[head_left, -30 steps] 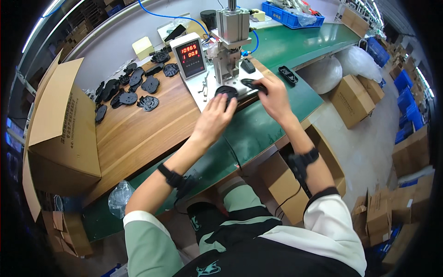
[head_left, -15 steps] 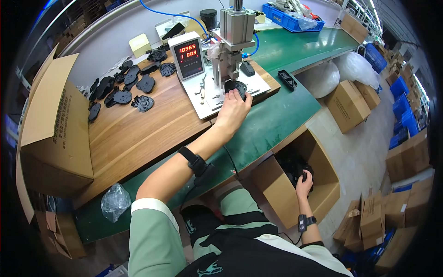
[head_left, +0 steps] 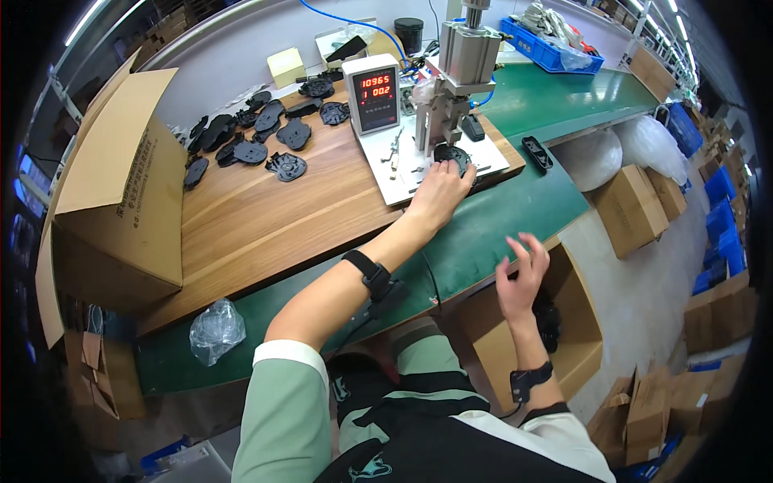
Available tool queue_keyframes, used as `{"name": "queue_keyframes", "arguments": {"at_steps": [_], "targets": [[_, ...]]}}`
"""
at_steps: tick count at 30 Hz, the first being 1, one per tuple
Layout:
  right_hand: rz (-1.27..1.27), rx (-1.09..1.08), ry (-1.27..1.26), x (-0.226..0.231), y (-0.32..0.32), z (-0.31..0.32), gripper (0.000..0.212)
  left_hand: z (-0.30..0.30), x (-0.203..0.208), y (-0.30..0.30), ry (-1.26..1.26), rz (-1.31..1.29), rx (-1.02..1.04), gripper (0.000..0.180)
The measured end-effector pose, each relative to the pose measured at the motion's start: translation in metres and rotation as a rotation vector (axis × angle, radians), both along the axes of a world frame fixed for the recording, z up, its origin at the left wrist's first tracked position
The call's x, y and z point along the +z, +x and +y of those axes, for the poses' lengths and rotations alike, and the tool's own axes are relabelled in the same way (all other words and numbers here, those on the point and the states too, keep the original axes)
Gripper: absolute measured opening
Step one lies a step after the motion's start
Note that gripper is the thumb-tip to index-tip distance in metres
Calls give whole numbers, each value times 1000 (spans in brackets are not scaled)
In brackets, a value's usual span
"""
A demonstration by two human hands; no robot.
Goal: Assembling electronic components using a specialized press machine at a factory workstation.
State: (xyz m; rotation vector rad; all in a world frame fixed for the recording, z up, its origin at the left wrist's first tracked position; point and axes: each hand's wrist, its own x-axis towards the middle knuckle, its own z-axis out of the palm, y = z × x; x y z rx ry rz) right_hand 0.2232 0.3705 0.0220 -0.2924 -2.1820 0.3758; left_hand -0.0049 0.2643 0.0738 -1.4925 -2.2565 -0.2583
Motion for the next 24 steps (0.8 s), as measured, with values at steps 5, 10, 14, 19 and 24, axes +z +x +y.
{"name": "queue_keyframes", "arguments": {"at_steps": [5, 10, 14, 19, 24], "targets": [[-118, 90, 129, 52, -89, 2, 66, -4, 19, 4, 57, -78, -4, 62], [-160, 260, 37, 41, -150, 27, 46, -3, 13, 2, 111, -260, -70, 71], [-225, 327, 71, 51, -157, 27, 44, -52, -3, -30, 338, -126, -166, 66], [-204, 345, 78, 60, -154, 23, 44, -173, -10, -128, 209, 10, 261, 49], [-212, 318, 68, 51, -157, 30, 44, -246, -33, -148, -123, -204, 552, 48]]}}
